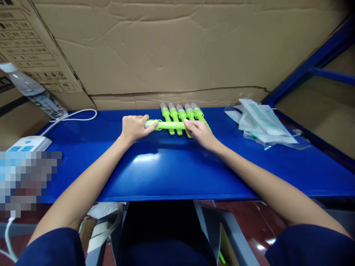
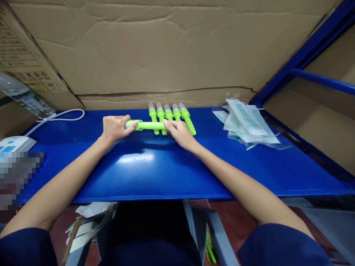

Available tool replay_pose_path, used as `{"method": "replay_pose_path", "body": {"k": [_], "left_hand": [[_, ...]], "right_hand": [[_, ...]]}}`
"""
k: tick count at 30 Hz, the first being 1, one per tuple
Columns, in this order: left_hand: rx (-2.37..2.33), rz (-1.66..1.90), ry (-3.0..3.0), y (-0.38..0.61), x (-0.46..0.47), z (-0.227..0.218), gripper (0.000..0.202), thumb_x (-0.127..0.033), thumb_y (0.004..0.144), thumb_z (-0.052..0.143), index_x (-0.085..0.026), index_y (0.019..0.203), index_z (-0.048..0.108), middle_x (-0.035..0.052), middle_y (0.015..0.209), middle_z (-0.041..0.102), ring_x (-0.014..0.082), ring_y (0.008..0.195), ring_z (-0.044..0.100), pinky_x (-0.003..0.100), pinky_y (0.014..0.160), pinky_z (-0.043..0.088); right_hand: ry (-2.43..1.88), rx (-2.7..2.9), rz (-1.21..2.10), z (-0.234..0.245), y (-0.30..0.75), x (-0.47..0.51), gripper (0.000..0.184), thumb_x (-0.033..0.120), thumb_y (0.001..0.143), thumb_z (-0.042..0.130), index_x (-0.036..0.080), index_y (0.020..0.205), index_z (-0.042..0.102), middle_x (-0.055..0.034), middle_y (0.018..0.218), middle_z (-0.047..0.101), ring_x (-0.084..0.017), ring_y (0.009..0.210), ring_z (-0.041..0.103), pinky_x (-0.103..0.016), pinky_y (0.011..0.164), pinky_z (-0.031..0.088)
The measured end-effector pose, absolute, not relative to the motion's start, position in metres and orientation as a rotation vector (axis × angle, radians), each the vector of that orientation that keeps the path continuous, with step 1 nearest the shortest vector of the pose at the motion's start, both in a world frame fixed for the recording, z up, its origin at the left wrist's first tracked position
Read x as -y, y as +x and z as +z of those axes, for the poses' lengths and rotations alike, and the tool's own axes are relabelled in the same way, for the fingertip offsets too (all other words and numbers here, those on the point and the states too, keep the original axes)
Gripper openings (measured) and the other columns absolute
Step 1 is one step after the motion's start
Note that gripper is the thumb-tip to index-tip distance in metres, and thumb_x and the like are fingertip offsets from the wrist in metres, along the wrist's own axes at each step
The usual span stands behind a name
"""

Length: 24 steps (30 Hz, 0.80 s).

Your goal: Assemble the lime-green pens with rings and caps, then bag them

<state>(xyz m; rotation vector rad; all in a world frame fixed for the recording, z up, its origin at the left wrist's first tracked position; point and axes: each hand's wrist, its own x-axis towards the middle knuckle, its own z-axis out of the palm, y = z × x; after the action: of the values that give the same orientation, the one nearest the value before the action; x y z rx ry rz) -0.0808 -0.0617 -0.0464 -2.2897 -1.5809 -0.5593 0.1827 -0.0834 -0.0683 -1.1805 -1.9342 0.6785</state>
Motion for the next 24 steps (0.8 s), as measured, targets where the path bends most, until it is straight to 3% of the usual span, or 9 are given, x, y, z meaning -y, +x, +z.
{"method": "replay_pose_path", "body": {"k": [4, 7, 9, 11, 14, 19, 22, 24], "left_hand": [[1.604, -0.522, -2.295, -0.081, 0.061, -0.048, 0.071, -0.074, 0.089, 0.030, -0.017, 0.082, 0.073, 0.0137, 0.074, 0.074, 0.0260, 0.069, 0.067, 0.030, 0.057, 0.019], [1.604, -0.492, -2.291, -0.079, 0.062, -0.047, 0.073, -0.074, 0.090, 0.029, -0.017, 0.084, 0.075, 0.0142, 0.075, 0.075, 0.0274, 0.072, 0.069, 0.030, 0.057, 0.022], [1.636, -0.486, -2.288, -0.076, 0.064, -0.045, 0.073, -0.073, 0.091, 0.029, -0.017, 0.086, 0.076, 0.0148, 0.076, 0.075, 0.0288, 0.075, 0.070, 0.030, 0.058, 0.024], [1.691, -0.482, -2.316, -0.075, 0.065, -0.042, 0.074, -0.073, 0.093, 0.029, -0.017, 0.085, 0.077, 0.0154, 0.075, 0.074, 0.0302, 0.079, 0.070, 0.030, 0.058, 0.027], [1.798, -0.457, -2.435, -0.076, 0.061, -0.039, 0.080, -0.071, 0.097, 0.021, -0.017, 0.077, 0.077, 0.0154, 0.073, 0.073, 0.0297, 0.079, 0.070, 0.030, 0.057, 0.029], [1.921, -0.393, -2.634, -0.084, 0.050, -0.044, 0.083, -0.062, 0.102, 0.015, -0.015, 0.065, 0.072, 0.0145, 0.067, 0.071, 0.0243, 0.070, 0.069, 0.030, 0.057, 0.033], [1.838, -0.315, -2.557, -0.084, 0.052, -0.045, 0.078, -0.055, 0.103, 0.018, -0.013, 0.074, 0.077, 0.0174, 0.075, 0.074, 0.0275, 0.077, 0.072, 0.031, 0.059, 0.035], [1.753, -0.301, -2.415, -0.082, 0.057, -0.044, 0.074, -0.051, 0.103, 0.019, -0.012, 0.083, 0.080, 0.0195, 0.082, 0.076, 0.0313, 0.084, 0.073, 0.033, 0.061, 0.035]], "right_hand": [[-1.270, 1.909, 0.934, -0.073, 0.183, 0.077, 0.065, 0.082, 0.093, 0.024, 0.026, 0.060, 0.030, 0.0040, 0.050, 0.025, -0.011, 0.043, 0.023, -0.029, 0.041, 0.027], [-1.181, 1.787, 1.221, -0.069, 0.183, 0.079, 0.066, 0.085, 0.090, 0.031, 0.026, 0.060, 0.027, 0.0073, 0.050, 0.018, -0.008, 0.042, 0.015, -0.025, 0.038, 0.018], [-1.162, 1.715, 1.286, -0.066, 0.182, 0.083, 0.067, 0.086, 0.088, 0.037, 0.025, 0.061, 0.030, 0.0071, 0.050, 0.022, -0.008, 0.041, 0.018, -0.024, 0.038, 0.018], [-1.172, 1.713, 1.094, -0.065, 0.182, 0.085, 0.063, 0.084, 0.088, 0.043, 0.024, 0.068, 0.041, 0.0038, 0.053, 0.037, -0.010, 0.043, 0.032, -0.024, 0.041, 0.028], [-1.133, 1.823, 0.600, -0.067, 0.183, 0.085, 0.056, 0.078, 0.089, 0.049, 0.023, 0.094, 0.055, -0.0020, 0.072, 0.058, -0.015, 0.057, 0.053, -0.029, 0.052, 0.043], [-1.124, 2.168, 0.191, -0.073, 0.186, 0.085, 0.048, 0.061, 0.099, 0.045, 0.019, 0.115, 0.063, -0.0119, 0.097, 0.071, -0.025, 0.078, 0.067, -0.039, 0.071, 0.052], [-1.162, 2.282, 0.035, -0.078, 0.187, 0.086, 0.048, 0.053, 0.102, 0.038, 0.016, 0.119, 0.065, -0.0169, 0.113, 0.072, -0.033, 0.095, 0.069, -0.045, 0.077, 0.054], [-1.212, 2.322, -0.022, -0.079, 0.188, 0.086, 0.048, 0.049, 0.103, 0.036, 0.016, 0.119, 0.067, -0.0170, 0.113, 0.073, -0.034, 0.095, 0.069, -0.045, 0.075, 0.054]]}}
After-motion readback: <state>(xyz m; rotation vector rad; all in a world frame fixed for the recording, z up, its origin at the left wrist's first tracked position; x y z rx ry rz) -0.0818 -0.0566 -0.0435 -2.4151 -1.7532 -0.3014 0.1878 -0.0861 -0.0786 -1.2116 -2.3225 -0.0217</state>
